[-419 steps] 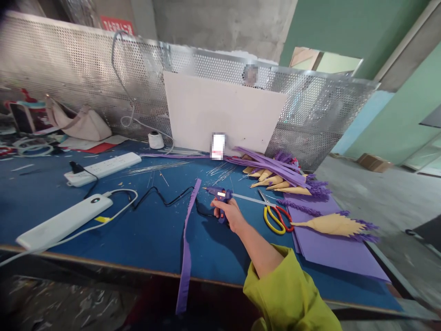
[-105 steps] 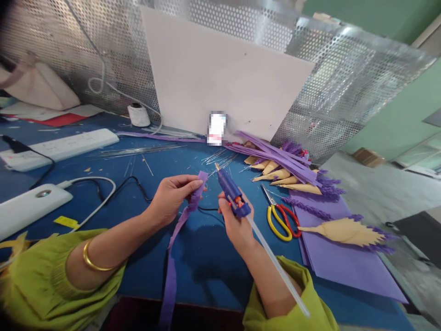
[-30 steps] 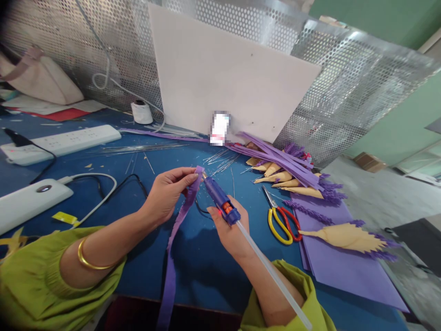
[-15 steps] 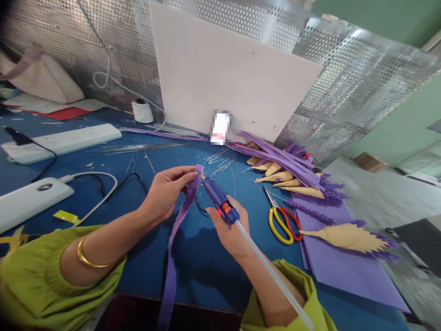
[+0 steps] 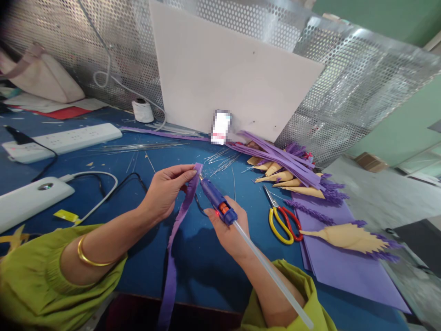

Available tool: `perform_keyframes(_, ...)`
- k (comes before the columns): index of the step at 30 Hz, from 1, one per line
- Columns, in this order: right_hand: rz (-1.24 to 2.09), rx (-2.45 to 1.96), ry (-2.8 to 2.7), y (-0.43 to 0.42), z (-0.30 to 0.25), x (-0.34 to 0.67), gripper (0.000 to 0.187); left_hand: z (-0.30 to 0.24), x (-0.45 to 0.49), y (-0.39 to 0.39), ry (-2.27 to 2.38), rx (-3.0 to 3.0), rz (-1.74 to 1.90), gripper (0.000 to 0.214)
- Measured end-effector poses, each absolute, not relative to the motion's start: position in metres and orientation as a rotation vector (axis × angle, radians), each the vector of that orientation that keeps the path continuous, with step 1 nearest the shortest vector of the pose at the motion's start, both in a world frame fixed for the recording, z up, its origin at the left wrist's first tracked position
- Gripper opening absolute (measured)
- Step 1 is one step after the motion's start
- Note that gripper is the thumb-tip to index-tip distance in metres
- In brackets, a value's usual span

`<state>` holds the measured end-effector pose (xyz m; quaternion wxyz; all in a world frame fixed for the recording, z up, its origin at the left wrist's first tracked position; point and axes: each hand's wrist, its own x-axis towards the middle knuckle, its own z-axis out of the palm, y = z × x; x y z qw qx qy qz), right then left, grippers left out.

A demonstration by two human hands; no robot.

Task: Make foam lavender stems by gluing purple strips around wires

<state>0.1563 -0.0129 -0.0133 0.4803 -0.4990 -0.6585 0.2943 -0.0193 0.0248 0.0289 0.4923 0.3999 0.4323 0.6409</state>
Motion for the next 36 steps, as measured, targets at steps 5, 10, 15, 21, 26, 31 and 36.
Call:
perform_keyframes(5, 0.761, -1.204, -1.647, -0.0133, -0.0112, 0.1578, 0.034, 0.0276, -0.0202, 0.0257, 1.049, 0.982, 1.563, 0.027)
perform_keyframes(10, 0.783, -1.210, -1.656, -0.0139, -0.0098, 0.1572, 0.034, 0.0275, -0.0205, 0.0260, 1.055, 0.985, 1.565, 0.025)
perform_keyframes(15, 0.817, -1.213, -1.667, -0.0146, -0.0067, 0.1569, 0.033, 0.0281, -0.0206, 0.0271, 1.063, 0.978, 1.558, 0.024)
perform_keyframes(21, 0.856, -1.211, -1.674, -0.0153, -0.0045, 0.1563, 0.030, 0.0295, -0.0208, 0.0273, 1.084, 0.955, 1.562, 0.024)
perform_keyframes(26, 0.875, -1.211, -1.662, -0.0152, -0.0046, 0.1557, 0.030, 0.0300, -0.0211, 0.0270, 1.075, 0.956, 1.561, 0.023)
perform_keyframes(31, 0.879, -1.207, -1.659, -0.0142, -0.0059, 0.1560, 0.030, 0.0292, -0.0214, 0.0274, 1.060, 0.961, 1.566, 0.022)
perform_keyframes(36, 0.823, -1.212, -1.619, -0.0133, -0.0110, 0.1568, 0.032, 0.0291, -0.0219, 0.0296, 1.066, 0.921, 1.616, 0.022)
